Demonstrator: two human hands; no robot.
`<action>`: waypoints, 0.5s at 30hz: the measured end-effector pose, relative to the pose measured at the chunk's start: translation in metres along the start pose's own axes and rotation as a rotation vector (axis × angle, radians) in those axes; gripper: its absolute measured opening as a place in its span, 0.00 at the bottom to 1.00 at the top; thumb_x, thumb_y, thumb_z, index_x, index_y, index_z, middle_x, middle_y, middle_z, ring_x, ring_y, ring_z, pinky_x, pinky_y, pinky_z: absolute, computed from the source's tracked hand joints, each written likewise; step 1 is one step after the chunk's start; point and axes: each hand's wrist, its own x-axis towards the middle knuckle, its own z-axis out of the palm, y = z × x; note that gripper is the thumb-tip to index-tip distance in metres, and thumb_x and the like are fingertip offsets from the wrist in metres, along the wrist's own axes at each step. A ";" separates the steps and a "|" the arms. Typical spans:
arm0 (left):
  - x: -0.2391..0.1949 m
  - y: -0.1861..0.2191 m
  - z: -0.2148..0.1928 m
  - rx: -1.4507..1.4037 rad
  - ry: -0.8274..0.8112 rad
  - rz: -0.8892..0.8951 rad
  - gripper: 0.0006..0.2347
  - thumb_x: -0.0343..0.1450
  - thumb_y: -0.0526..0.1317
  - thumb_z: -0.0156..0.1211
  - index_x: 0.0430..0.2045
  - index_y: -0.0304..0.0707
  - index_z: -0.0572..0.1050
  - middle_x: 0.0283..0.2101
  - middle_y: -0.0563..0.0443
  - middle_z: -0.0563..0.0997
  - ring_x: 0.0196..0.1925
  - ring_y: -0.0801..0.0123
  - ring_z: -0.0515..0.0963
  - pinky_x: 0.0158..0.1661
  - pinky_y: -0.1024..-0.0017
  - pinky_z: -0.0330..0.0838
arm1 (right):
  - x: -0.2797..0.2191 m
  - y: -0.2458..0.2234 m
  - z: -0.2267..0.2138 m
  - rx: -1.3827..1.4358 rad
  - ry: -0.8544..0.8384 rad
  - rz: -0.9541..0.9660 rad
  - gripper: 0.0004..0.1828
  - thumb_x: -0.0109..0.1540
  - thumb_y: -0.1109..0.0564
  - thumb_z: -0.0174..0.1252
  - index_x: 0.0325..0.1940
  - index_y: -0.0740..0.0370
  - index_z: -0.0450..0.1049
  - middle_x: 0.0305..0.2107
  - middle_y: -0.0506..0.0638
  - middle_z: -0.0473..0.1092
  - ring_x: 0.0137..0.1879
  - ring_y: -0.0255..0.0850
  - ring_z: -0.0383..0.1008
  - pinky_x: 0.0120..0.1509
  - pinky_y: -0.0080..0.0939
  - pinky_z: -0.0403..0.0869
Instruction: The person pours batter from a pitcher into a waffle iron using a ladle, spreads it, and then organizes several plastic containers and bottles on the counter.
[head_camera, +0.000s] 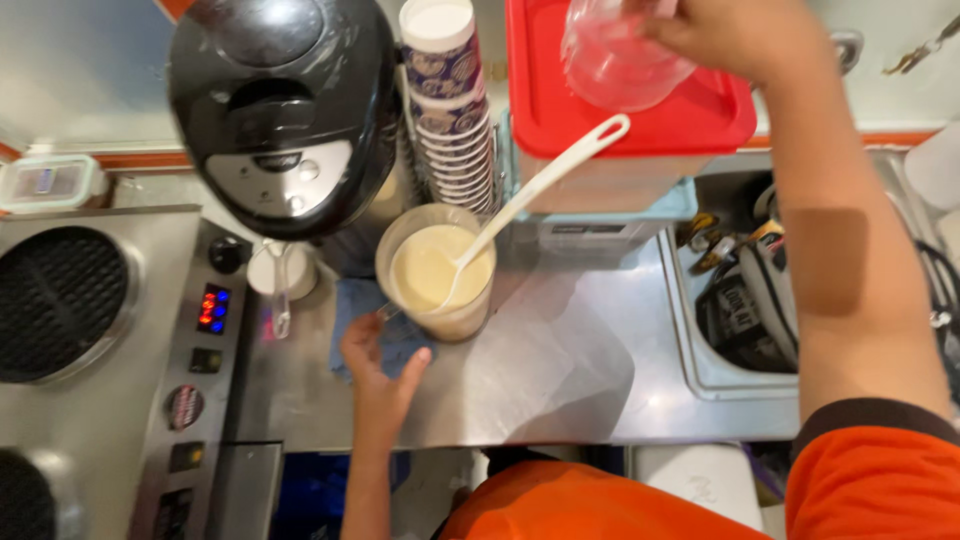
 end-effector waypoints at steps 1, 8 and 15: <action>0.007 -0.005 0.002 -0.008 0.033 0.039 0.33 0.64 0.38 0.71 0.60 0.29 0.57 0.61 0.42 0.65 0.66 0.55 0.66 0.67 0.61 0.56 | 0.001 -0.007 -0.004 0.082 -0.003 -0.027 0.12 0.71 0.50 0.63 0.53 0.60 0.80 0.33 0.58 0.76 0.35 0.49 0.76 0.39 0.48 0.73; 0.044 -0.045 -0.003 -0.202 -0.078 -0.247 0.15 0.62 0.39 0.76 0.27 0.39 0.69 0.28 0.61 0.66 0.31 0.77 0.63 0.31 0.75 0.60 | -0.017 -0.111 -0.072 0.225 0.012 -0.155 0.19 0.70 0.50 0.62 0.65 0.56 0.77 0.40 0.55 0.75 0.39 0.48 0.77 0.43 0.48 0.73; -0.017 -0.016 0.021 -0.537 0.071 -0.263 0.15 0.62 0.32 0.72 0.20 0.45 0.65 0.24 0.66 0.64 0.27 0.83 0.62 0.29 0.79 0.58 | -0.032 -0.175 -0.072 -0.309 -0.042 -0.727 0.21 0.57 0.38 0.62 0.48 0.48 0.76 0.38 0.43 0.72 0.46 0.39 0.76 0.59 0.47 0.71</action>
